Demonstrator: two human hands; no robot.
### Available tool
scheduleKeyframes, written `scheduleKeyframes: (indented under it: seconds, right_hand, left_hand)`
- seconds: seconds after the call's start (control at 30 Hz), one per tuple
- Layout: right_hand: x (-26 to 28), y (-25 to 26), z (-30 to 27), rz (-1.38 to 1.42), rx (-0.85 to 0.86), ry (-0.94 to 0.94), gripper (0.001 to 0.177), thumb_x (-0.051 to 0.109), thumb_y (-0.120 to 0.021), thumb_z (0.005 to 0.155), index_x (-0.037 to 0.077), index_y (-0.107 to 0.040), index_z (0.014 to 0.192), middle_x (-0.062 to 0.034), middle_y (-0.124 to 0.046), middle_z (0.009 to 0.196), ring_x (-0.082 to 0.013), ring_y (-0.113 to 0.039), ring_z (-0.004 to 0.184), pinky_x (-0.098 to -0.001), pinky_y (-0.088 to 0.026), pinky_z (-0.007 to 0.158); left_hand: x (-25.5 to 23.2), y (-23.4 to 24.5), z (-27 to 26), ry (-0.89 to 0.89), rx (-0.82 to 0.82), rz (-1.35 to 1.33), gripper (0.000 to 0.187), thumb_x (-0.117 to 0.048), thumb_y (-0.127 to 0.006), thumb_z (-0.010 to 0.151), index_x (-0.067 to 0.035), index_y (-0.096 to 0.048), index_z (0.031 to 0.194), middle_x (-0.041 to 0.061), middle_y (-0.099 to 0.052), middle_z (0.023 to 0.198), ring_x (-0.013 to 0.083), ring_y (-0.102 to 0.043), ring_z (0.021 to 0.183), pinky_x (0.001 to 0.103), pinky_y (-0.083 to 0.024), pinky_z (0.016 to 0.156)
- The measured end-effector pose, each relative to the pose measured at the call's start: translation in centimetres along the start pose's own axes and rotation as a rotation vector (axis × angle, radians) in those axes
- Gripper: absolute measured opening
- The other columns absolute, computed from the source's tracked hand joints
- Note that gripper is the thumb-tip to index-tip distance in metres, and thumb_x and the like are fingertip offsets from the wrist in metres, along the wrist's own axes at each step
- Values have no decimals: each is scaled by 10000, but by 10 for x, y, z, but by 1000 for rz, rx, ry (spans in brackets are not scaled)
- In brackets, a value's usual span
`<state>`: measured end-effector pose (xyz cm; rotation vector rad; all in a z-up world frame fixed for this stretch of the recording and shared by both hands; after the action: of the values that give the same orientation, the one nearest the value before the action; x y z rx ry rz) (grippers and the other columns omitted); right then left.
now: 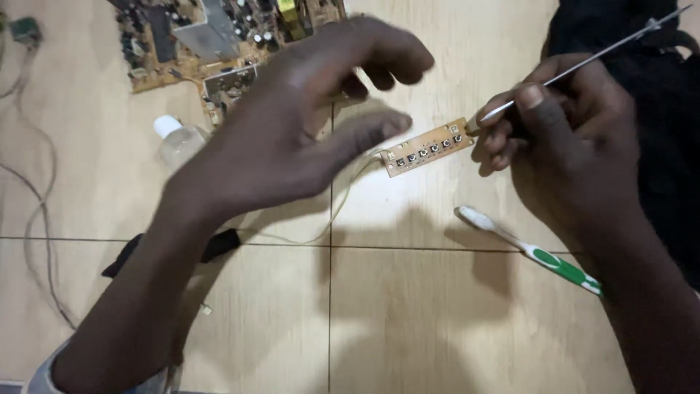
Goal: The person cleans a small electronic circuit board using a toothbrush and a metal tool. They scrub the surface of the board with the toothbrush and use the metal tool to scrape or pick at specific components. The person also handles a black cloth and a bottle of liquid during the process.
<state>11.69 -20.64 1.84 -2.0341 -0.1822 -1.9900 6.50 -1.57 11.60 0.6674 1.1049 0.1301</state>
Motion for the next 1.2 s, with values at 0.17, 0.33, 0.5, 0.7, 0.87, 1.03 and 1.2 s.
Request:
scheduleKeyframes:
  seconds: [0.17,0.33,0.5,0.7,0.87,1.03,1.2]
  right_hand:
    - [4,-5,-2,-9,73,-16,170,149,-536,1106,23,-424,1083,-249,-650,907,-232,-602,626,-309,-542,577]
    - [-6,1,1,0,125,-80,170,168,-576,1072,46,-458,1068,-197,-645,880,-213,-586,615,-325,-511,552]
    - [-3,0,-2,16,198,-4,174,206,-577,1076,78,-464,1111,-211,-638,923,-223,-598,629,-312,-521,583]
    - [-10,17,4,16,168,-20,188,272,-613,1068,138,-488,1109,-129,-635,934,-138,-573,650,-227,-435,564]
    - [-11,17,1,14,112,-56,213,272,-644,1036,129,-507,1114,-128,-650,912,-145,-608,647,-224,-466,550]
    - [-4,14,2,34,127,-14,214,269,-643,1030,107,-504,1038,-124,-646,877,-140,-614,642,-229,-447,546]
    - [-7,23,9,-92,185,-110,175,209,-596,1049,77,-496,1105,-152,-601,875,-200,-594,687,-359,-556,700]
  left_hand:
    - [3,0,-6,-117,-22,163,197,-23,-595,1076,-27,-555,1269,140,-652,1212,284,-662,1098,393,-527,895]
    - [39,-26,-5,-93,202,168,447,-43,-667,986,-100,-474,1385,162,-570,1339,350,-557,1189,447,-446,872]
    - [46,-45,-6,138,423,37,770,36,-608,867,-231,-305,1523,214,-481,1472,461,-493,1391,474,-503,792]
    - [48,-61,-6,-123,386,50,682,-38,-529,826,-123,-335,1474,158,-516,1397,350,-397,1274,476,-407,952]
    - [52,-67,-7,-196,269,87,634,-210,-547,841,-129,-346,1436,149,-543,1392,326,-411,1117,462,-367,943]
    - [49,-63,-9,-126,248,63,798,-247,-602,823,-94,-245,1521,227,-508,1459,369,-424,1253,476,-370,1039]
    - [47,-54,-10,-49,98,-72,512,-106,-512,949,-109,-341,1432,121,-509,1388,256,-491,1117,403,-437,992]
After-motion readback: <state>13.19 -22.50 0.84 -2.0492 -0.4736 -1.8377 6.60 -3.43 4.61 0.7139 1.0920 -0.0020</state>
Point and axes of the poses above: each hand's wrist, its own z-axis towards the middle knuckle, its own y-axis out of the back of the hand, x = y × z, the point moved 9 cm from there along z, towards the middle knuckle
